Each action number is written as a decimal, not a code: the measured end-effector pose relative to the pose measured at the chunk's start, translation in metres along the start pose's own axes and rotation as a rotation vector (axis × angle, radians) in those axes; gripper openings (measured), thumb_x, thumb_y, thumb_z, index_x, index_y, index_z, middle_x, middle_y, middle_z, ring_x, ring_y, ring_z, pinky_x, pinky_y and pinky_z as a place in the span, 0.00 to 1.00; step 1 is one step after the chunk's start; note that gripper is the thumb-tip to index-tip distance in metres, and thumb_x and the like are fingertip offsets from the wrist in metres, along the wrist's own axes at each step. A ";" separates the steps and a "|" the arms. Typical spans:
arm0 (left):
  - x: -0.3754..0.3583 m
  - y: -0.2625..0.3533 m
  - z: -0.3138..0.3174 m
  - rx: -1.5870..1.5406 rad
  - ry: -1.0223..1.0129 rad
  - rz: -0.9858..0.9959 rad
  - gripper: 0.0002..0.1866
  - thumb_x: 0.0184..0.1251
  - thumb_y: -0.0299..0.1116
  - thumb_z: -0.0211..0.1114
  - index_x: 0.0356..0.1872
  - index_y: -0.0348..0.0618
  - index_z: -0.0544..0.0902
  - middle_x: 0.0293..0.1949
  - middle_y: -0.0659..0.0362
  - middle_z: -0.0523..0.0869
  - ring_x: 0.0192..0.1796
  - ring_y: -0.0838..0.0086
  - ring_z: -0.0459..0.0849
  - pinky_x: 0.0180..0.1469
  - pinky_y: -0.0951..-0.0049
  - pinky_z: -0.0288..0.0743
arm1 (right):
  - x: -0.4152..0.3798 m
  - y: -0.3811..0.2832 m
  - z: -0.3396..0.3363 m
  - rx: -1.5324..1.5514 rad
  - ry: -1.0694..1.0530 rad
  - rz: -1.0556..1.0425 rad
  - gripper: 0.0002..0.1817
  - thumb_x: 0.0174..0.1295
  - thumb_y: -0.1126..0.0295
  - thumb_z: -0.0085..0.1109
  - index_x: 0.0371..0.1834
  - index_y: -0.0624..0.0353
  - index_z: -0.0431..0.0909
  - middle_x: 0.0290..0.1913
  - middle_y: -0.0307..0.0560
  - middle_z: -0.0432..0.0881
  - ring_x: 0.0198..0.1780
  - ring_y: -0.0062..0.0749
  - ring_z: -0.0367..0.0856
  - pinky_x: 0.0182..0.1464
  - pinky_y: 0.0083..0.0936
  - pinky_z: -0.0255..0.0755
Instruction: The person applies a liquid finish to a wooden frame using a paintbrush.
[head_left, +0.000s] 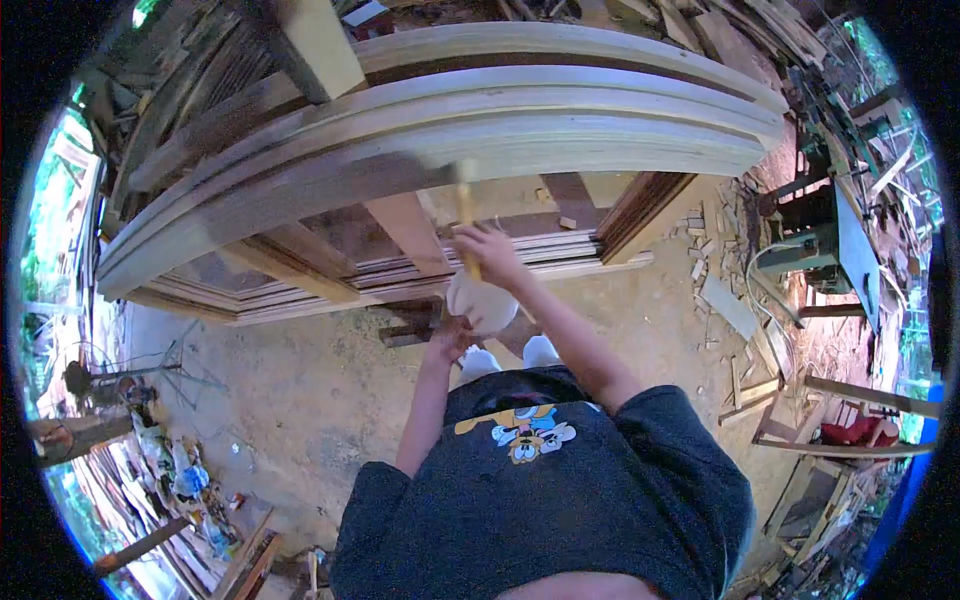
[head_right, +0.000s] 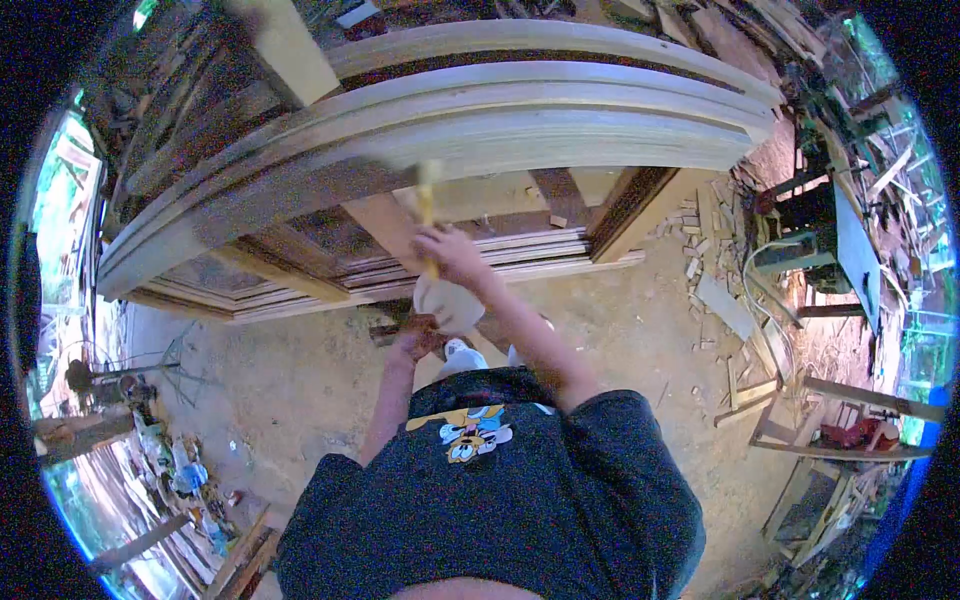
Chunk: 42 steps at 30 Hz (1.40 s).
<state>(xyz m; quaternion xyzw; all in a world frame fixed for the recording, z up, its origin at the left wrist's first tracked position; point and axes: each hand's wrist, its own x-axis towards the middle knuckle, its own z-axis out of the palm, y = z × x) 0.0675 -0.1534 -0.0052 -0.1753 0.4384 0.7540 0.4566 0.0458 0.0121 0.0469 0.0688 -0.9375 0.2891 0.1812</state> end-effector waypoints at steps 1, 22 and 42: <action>0.021 -0.013 -0.038 -0.170 -0.171 -0.019 0.29 0.44 0.26 0.55 0.50 0.33 0.55 0.48 0.48 0.63 0.47 0.53 0.66 0.38 0.49 0.69 | 0.018 -0.013 0.020 0.048 -0.046 -0.157 0.18 0.41 0.70 0.51 0.40 0.50 0.68 0.44 0.41 0.68 0.42 0.40 0.68 0.42 0.32 0.64; 0.004 0.049 -0.044 -0.055 0.008 -0.087 0.27 0.45 0.15 0.40 0.50 0.51 0.56 0.46 0.53 0.63 0.48 0.58 0.66 0.36 0.48 0.71 | -0.075 0.056 -0.075 -0.170 0.439 0.262 0.09 0.38 0.79 0.48 0.26 0.63 0.69 0.33 0.52 0.72 0.36 0.38 0.72 0.35 0.25 0.66; 0.044 -0.020 0.055 -0.009 -0.060 -0.107 0.32 0.38 0.15 0.41 0.52 0.51 0.55 0.46 0.55 0.63 0.48 0.56 0.65 0.40 0.46 0.68 | -0.114 0.125 -0.138 -0.186 0.127 0.013 0.10 0.42 0.74 0.49 0.32 0.56 0.71 0.39 0.48 0.72 0.40 0.39 0.71 0.36 0.30 0.67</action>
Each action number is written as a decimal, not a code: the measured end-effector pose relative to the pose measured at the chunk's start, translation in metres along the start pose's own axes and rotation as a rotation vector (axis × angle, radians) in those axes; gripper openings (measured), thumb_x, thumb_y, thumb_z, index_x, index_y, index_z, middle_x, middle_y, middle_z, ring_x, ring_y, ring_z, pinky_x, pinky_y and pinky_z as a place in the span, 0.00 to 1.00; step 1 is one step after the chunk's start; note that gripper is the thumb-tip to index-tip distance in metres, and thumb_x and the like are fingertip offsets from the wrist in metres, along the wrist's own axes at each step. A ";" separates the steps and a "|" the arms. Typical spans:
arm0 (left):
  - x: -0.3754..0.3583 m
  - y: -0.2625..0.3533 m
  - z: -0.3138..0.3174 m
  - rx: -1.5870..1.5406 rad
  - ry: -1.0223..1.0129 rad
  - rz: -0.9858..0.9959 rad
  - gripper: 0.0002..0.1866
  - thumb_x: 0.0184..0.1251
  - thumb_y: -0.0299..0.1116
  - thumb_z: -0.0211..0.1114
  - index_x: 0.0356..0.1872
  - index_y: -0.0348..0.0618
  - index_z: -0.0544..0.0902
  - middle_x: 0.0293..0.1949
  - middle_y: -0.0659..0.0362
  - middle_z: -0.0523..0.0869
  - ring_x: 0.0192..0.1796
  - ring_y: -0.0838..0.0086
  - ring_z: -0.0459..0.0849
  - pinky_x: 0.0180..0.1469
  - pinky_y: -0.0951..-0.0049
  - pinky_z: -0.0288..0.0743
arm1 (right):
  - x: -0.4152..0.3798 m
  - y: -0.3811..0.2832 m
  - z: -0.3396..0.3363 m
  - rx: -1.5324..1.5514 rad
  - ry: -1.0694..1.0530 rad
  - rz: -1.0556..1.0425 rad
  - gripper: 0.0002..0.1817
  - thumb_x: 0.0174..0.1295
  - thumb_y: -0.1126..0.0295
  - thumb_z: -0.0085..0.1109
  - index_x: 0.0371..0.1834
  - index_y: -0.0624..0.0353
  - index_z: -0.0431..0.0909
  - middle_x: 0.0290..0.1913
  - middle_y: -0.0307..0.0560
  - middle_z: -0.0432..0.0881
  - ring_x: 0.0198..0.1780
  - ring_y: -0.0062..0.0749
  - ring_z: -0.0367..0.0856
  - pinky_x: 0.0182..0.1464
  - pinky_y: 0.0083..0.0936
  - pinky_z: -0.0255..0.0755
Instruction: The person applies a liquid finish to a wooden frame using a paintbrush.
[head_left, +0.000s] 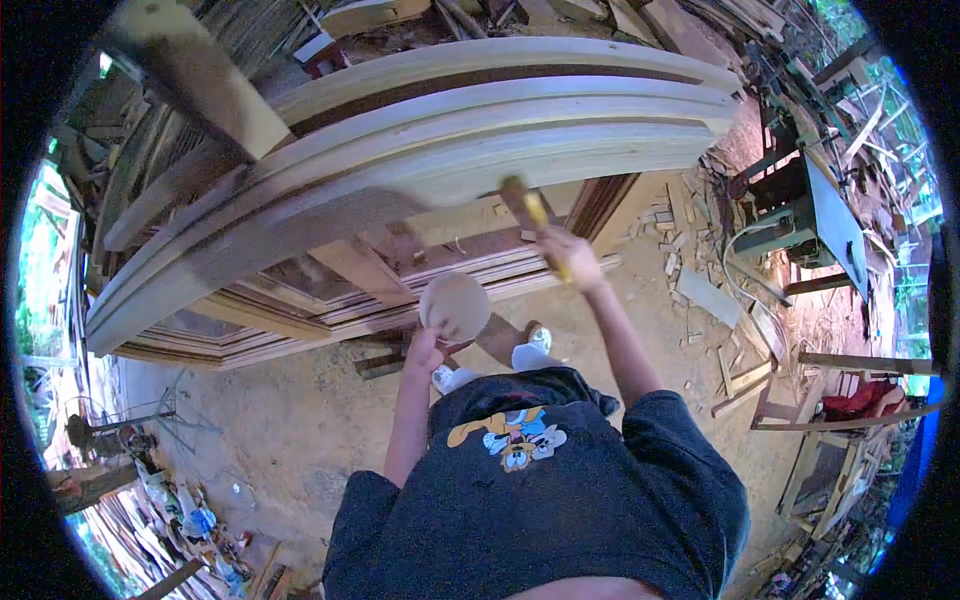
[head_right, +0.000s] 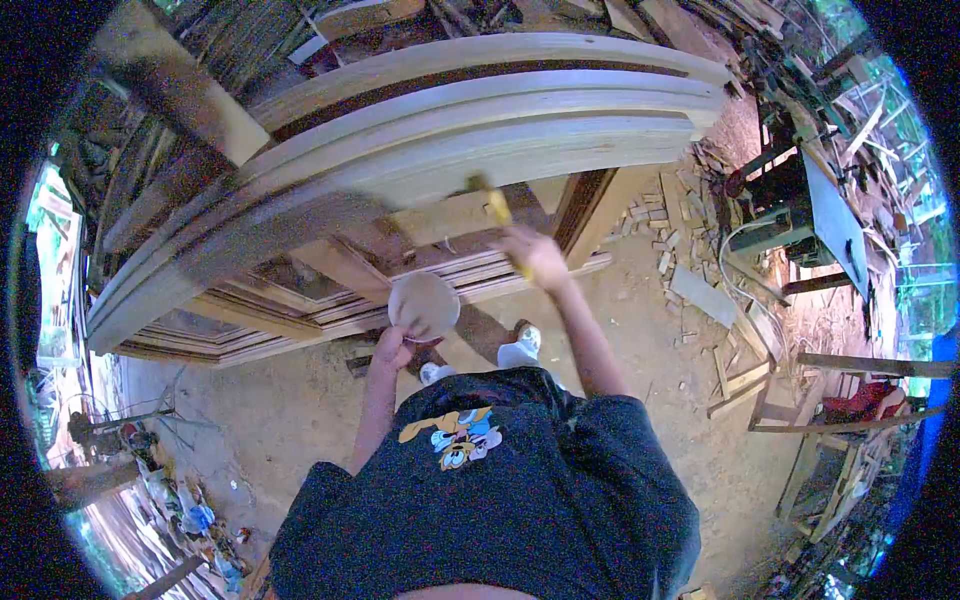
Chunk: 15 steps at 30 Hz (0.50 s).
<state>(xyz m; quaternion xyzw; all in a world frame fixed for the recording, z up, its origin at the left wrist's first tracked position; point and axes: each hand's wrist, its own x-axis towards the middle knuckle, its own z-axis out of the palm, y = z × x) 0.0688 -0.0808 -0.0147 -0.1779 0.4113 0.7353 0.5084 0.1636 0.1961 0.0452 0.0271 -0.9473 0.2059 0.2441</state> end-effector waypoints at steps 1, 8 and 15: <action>0.009 -0.008 0.005 0.000 0.001 -0.002 0.32 0.38 0.15 0.41 0.52 0.51 0.55 0.46 0.55 0.63 0.48 0.56 0.65 0.40 0.46 0.68 | -0.017 0.016 -0.022 -0.014 0.027 0.133 0.10 0.42 0.76 0.50 0.31 0.57 0.71 0.37 0.48 0.72 0.39 0.39 0.72 0.37 0.29 0.67; 0.037 -0.056 0.057 0.002 0.012 -0.091 0.36 0.36 0.13 0.41 0.52 0.57 0.54 0.49 0.56 0.60 0.48 0.58 0.66 0.39 0.46 0.69 | -0.045 0.060 -0.061 0.021 0.217 0.315 0.08 0.37 0.79 0.52 0.26 0.61 0.71 0.29 0.50 0.73 0.28 0.37 0.73 0.29 0.26 0.66; 0.017 -0.095 0.092 0.032 0.082 0.027 0.31 0.42 0.17 0.42 0.54 0.45 0.50 0.50 0.52 0.61 0.49 0.57 0.66 0.42 0.49 0.68 | 0.035 -0.038 0.026 0.352 -0.122 -0.192 0.15 0.39 0.74 0.50 0.35 0.55 0.68 0.44 0.46 0.69 0.46 0.43 0.66 0.45 0.30 0.62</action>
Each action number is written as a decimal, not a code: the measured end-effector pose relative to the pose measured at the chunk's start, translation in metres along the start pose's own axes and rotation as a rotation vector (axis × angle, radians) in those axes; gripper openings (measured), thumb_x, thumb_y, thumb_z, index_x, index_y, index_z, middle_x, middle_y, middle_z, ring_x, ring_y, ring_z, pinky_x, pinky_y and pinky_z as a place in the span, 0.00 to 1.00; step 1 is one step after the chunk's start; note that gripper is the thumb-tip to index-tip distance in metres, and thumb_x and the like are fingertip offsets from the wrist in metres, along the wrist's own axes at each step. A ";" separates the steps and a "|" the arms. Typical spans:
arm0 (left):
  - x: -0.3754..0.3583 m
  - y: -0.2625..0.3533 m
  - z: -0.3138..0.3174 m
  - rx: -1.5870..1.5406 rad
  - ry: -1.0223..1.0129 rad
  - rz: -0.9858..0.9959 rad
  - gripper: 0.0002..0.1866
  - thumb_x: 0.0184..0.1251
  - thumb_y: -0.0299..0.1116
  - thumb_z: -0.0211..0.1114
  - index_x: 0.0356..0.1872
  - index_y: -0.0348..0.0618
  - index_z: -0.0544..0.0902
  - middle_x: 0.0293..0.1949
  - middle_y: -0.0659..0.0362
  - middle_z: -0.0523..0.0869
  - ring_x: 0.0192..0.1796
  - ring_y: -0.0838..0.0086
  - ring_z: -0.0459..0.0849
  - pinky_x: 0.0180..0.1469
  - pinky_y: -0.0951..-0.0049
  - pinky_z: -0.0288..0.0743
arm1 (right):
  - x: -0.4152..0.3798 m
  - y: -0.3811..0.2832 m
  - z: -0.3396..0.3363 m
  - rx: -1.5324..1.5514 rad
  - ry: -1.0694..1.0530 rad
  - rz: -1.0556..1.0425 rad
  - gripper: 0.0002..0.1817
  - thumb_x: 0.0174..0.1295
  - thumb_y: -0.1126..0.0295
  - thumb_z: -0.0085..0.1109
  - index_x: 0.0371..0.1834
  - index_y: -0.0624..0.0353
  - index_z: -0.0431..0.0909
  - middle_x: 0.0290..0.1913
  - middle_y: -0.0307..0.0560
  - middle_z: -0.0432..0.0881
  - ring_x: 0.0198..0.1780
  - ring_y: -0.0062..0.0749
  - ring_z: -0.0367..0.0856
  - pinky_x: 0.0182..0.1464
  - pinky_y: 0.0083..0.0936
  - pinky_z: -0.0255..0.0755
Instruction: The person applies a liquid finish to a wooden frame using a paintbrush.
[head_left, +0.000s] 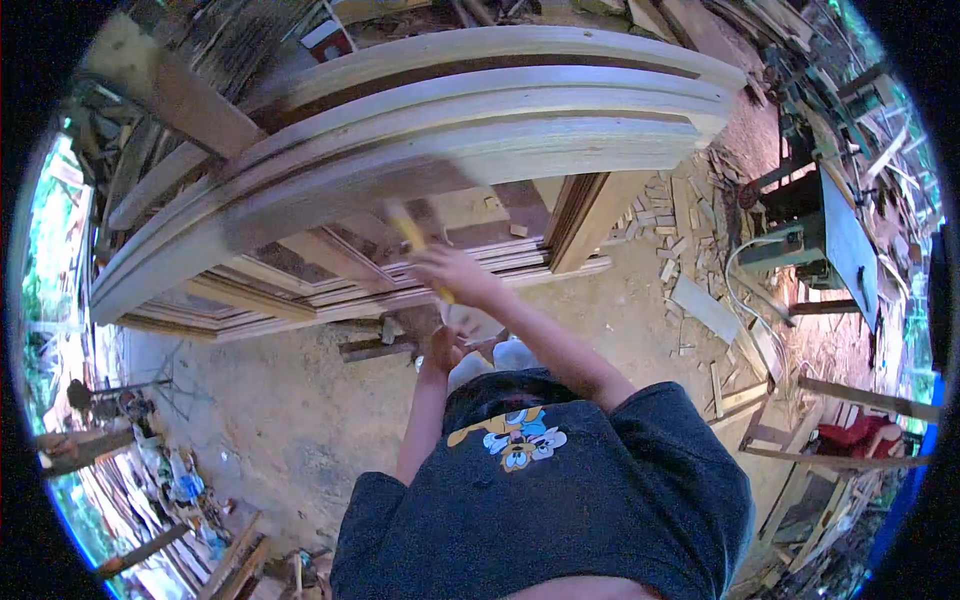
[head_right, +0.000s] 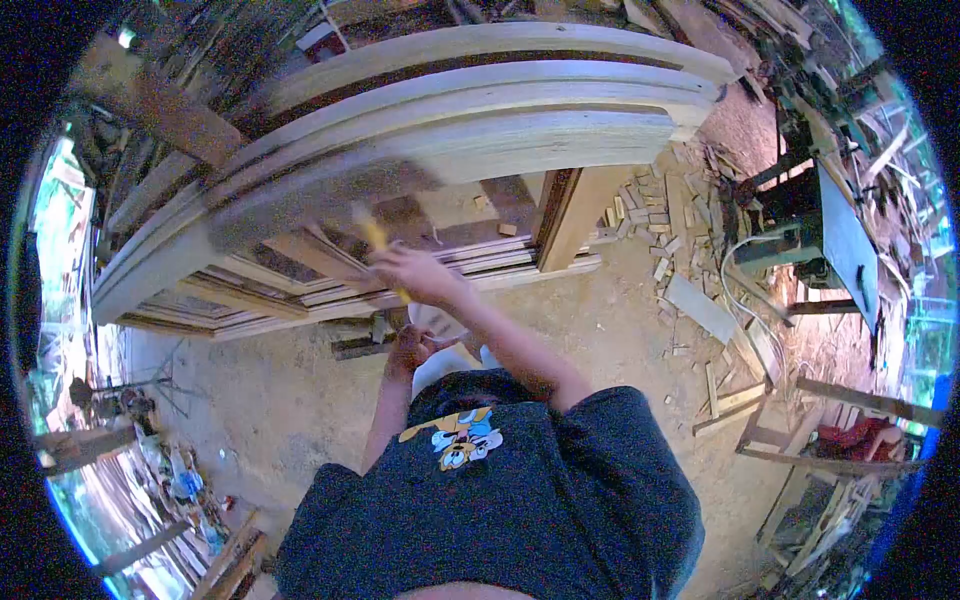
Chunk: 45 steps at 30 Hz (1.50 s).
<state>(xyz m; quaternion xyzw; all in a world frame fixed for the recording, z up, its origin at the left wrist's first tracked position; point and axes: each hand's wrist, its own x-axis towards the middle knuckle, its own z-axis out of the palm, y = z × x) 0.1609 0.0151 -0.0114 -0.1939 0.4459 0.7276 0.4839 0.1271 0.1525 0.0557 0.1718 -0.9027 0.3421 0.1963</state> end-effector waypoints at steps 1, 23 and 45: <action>0.002 -0.002 -0.004 0.003 -0.004 0.007 0.31 0.41 0.17 0.42 0.54 0.46 0.50 0.50 0.52 0.61 0.49 0.57 0.66 0.42 0.49 0.68 | 0.011 -0.006 0.008 -0.011 -0.073 -0.097 0.15 0.39 0.75 0.50 0.35 0.54 0.68 0.45 0.45 0.68 0.47 0.43 0.65 0.46 0.29 0.62; 0.020 0.007 -0.050 -0.080 0.061 -0.113 0.19 0.44 0.24 0.48 0.43 0.39 0.64 0.42 0.52 0.67 0.42 0.60 0.71 0.37 0.54 0.72 | 0.004 0.000 -0.040 -0.108 0.284 0.086 0.11 0.41 0.72 0.48 0.32 0.54 0.70 0.36 0.43 0.71 0.39 0.38 0.68 0.38 0.28 0.64; 0.021 0.056 -0.082 0.040 -0.061 -0.097 0.23 0.46 0.25 0.48 0.48 0.39 0.58 0.42 0.50 0.68 0.41 0.58 0.72 0.33 0.56 0.74 | 0.049 -0.008 -0.112 0.389 0.723 0.705 0.13 0.54 0.61 0.46 0.29 0.61 0.72 0.21 0.38 0.73 0.23 0.17 0.70 0.22 0.14 0.65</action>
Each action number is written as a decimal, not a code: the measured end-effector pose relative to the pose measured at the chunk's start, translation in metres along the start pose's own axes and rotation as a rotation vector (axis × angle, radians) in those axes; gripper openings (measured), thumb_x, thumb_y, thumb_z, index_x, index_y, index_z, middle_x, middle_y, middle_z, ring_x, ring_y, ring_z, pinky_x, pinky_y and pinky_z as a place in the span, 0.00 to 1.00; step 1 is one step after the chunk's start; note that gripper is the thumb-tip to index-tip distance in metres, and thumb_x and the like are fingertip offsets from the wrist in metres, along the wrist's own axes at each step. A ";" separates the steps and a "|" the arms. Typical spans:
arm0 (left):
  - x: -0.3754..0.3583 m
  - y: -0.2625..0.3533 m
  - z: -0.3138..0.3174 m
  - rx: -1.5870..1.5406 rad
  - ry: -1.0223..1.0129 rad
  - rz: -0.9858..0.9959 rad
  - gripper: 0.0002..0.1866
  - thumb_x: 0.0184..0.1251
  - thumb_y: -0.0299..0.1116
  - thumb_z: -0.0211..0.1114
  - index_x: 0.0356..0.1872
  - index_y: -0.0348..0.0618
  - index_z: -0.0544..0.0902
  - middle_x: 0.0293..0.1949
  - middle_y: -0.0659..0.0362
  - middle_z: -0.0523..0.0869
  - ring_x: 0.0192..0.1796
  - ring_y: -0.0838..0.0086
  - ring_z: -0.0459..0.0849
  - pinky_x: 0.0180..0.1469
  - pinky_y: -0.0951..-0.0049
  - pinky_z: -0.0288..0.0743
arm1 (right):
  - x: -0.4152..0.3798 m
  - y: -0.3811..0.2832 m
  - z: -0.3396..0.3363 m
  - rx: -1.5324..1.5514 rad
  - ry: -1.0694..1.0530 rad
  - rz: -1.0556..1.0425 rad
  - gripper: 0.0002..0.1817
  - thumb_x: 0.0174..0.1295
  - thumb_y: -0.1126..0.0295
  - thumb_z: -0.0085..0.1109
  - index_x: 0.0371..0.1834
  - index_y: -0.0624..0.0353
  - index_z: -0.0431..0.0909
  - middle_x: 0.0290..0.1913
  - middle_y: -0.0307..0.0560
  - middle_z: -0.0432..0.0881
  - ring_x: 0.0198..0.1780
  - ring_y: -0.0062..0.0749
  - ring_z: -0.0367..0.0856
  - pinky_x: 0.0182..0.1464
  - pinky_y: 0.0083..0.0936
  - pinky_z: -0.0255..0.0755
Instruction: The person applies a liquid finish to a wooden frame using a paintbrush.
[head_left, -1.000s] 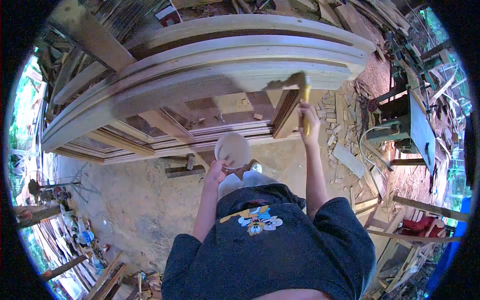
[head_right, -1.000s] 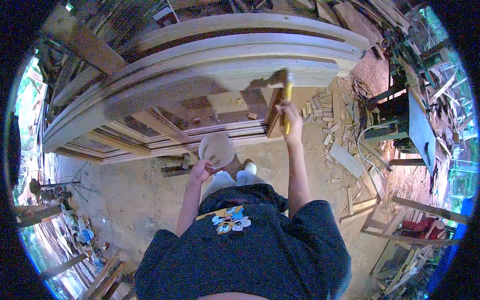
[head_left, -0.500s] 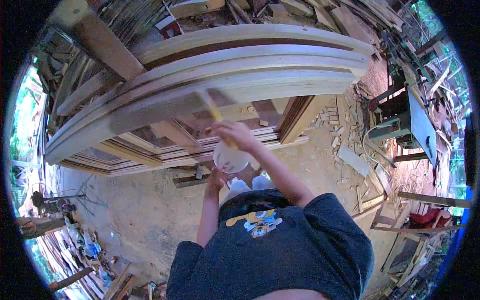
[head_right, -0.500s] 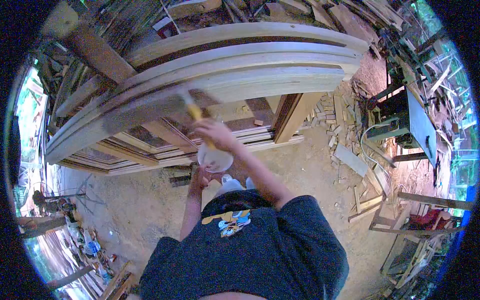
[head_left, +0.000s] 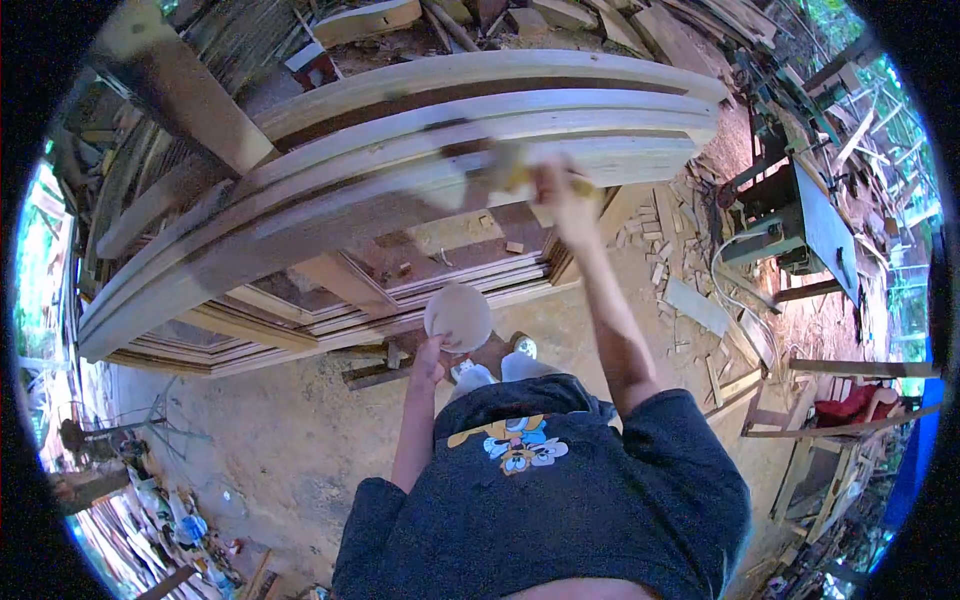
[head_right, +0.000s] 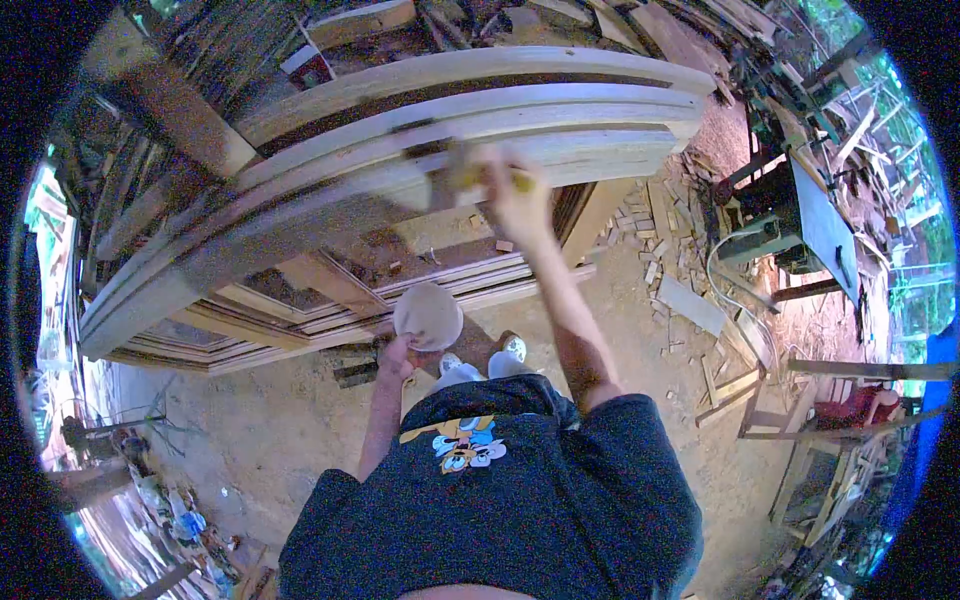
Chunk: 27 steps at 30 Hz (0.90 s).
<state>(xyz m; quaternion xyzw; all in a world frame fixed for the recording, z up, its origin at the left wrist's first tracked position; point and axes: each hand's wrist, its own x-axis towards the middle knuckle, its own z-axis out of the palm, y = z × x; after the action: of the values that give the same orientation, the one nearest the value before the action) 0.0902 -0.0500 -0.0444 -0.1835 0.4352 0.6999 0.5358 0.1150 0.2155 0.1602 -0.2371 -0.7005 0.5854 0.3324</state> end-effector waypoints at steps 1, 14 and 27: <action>0.001 -0.001 -0.001 0.046 0.006 0.037 0.23 0.45 0.24 0.48 0.47 0.39 0.58 0.43 0.49 0.68 0.41 0.58 0.72 0.34 0.56 0.74 | -0.002 -0.029 0.029 0.230 -0.093 0.033 0.14 0.53 0.60 0.47 0.28 0.62 0.72 0.21 0.39 0.73 0.23 0.18 0.70 0.23 0.15 0.66; 0.005 0.000 -0.021 -0.084 0.076 -0.061 0.22 0.45 0.25 0.46 0.47 0.40 0.60 0.44 0.50 0.67 0.44 0.60 0.70 0.36 0.55 0.72 | 0.064 -0.016 -0.113 -0.491 -0.097 -0.167 0.08 0.52 0.71 0.44 0.31 0.62 0.72 0.21 0.44 0.74 0.22 0.25 0.71 0.25 0.21 0.66; -0.014 0.016 0.007 0.069 0.073 -0.082 0.19 0.50 0.27 0.45 0.47 0.39 0.60 0.41 0.48 0.68 0.44 0.59 0.70 0.39 0.55 0.71 | -0.047 0.002 0.109 -0.821 -0.473 -0.534 0.14 0.36 0.71 0.53 0.31 0.54 0.67 0.26 0.42 0.72 0.27 0.37 0.72 0.27 0.29 0.67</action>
<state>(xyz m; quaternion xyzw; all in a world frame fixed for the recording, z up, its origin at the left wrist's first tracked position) 0.0824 -0.0533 -0.0237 -0.2079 0.4703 0.6547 0.5540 0.0651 0.1095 0.1388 -0.0231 -0.9631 0.1960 0.1830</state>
